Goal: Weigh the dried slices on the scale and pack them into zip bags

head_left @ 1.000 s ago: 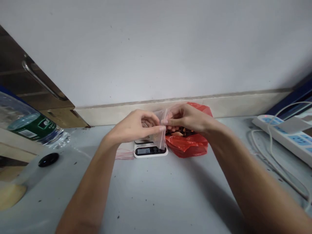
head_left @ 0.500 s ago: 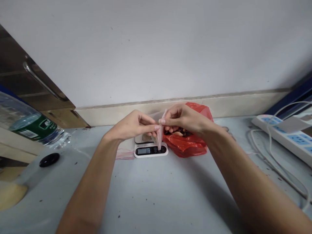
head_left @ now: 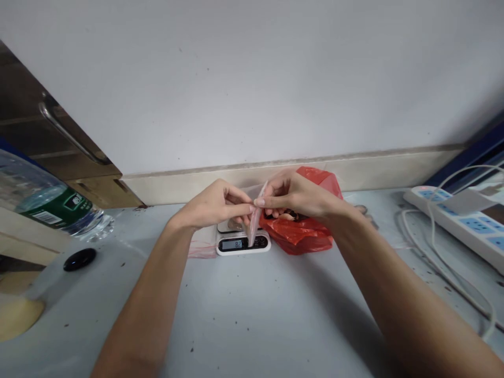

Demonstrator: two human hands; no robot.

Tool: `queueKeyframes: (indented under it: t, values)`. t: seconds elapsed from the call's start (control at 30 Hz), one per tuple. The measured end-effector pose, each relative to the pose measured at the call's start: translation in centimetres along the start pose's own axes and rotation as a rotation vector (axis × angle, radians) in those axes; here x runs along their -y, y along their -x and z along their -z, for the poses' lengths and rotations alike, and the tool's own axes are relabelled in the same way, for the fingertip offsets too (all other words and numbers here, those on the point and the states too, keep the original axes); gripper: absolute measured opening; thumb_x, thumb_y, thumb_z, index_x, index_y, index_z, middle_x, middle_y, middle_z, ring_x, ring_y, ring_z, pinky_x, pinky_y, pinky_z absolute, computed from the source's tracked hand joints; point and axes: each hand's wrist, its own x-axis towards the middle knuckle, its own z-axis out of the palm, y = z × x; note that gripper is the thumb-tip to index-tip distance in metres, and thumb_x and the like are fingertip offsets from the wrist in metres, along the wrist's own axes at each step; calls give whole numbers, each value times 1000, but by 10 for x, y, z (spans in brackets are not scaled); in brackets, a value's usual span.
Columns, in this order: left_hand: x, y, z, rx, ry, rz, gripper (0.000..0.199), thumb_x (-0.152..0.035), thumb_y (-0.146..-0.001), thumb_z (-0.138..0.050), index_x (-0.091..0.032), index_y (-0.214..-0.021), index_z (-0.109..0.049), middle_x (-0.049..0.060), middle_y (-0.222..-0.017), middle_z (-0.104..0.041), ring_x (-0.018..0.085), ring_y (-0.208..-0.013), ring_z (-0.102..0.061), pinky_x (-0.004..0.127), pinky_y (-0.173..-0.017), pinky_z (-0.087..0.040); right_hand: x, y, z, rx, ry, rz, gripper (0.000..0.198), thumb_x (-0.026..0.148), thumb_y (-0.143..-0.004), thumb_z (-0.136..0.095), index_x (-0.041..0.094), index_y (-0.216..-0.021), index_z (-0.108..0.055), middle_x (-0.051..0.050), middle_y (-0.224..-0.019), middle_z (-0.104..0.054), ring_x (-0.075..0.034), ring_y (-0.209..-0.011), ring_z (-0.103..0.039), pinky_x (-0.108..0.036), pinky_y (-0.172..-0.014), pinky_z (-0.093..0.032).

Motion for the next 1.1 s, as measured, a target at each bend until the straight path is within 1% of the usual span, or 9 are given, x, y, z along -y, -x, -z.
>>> queueKeyframes:
  t: [0.2,0.3,0.43,0.53,0.7,0.8,0.9,1.0,1.1]
  values:
    - [-4,5,5,-234,-77,10,13,-19,-65,-66,-20,-57,-76,1,-54,-69,14,-51,-63,23,-51,-48,7,5,2,-58,74,-90,32,30,-73,-80,21,-56,-55,5,-50,-49,-8,-43,-39,-25,-43,-28]
    - [-7,9,8,-440,-117,3,10,-21,-64,-70,-19,-56,-76,3,-56,-72,16,-55,-66,25,-54,-52,12,6,-2,-312,229,-29,34,22,-74,-76,24,-62,-45,5,-59,-48,-11,-52,-45,-26,-50,-33]
    - [-13,7,-4,-608,-233,-29,12,-18,-65,-68,-19,-53,-72,0,-52,-68,16,-54,-64,25,-52,-47,17,4,-20,-625,503,238,17,6,-71,-62,22,-68,-55,-8,-101,-65,-20,-87,-62,-31,-76,-47]
    - [-19,6,-18,-653,-285,-107,13,-18,-67,-67,-19,-55,-71,-2,-52,-66,15,-53,-62,26,-53,-47,19,6,-32,-484,616,214,20,6,-74,-57,21,-75,-70,-11,-114,-72,-25,-102,-65,-34,-86,-48]
    - [-23,12,-26,-591,-333,-272,13,-19,-73,-66,-20,-62,-72,-1,-57,-66,15,-55,-61,27,-56,-49,23,12,-29,-282,669,-53,21,12,-78,-62,20,-91,-76,-4,-79,-73,-20,-71,-62,-30,-63,-44]
    - [-19,10,-20,-686,-304,-359,14,-25,-82,-65,-20,-71,-72,1,-72,-73,16,-66,-67,28,-68,-56,24,18,-16,-313,619,1,68,4,-71,-65,25,-136,-67,1,-78,-71,-20,-74,-65,-27,-62,-46]
    - [-7,2,-9,-913,-218,-345,20,-32,-91,-64,-22,-104,-75,7,-119,-76,23,-111,-70,32,-93,-58,21,24,0,-243,476,108,100,8,-73,-73,32,-164,-39,5,-74,-69,-19,-69,-66,-28,-61,-50]
    - [7,-7,-1,-723,85,-152,43,-44,-94,-68,-25,-132,-64,9,-121,-75,26,-115,-71,39,-95,-59,16,28,15,-236,413,184,104,23,-75,-82,33,-167,-34,3,-75,-69,-20,-64,-65,-30,-60,-52]
    - [12,-12,0,-537,347,-88,56,-49,-83,-82,-24,-130,-62,7,-105,-79,24,-100,-76,38,-88,-62,12,31,30,-242,454,219,106,37,-75,-85,31,-168,-34,0,-86,-72,-22,-73,-69,-32,-66,-55]
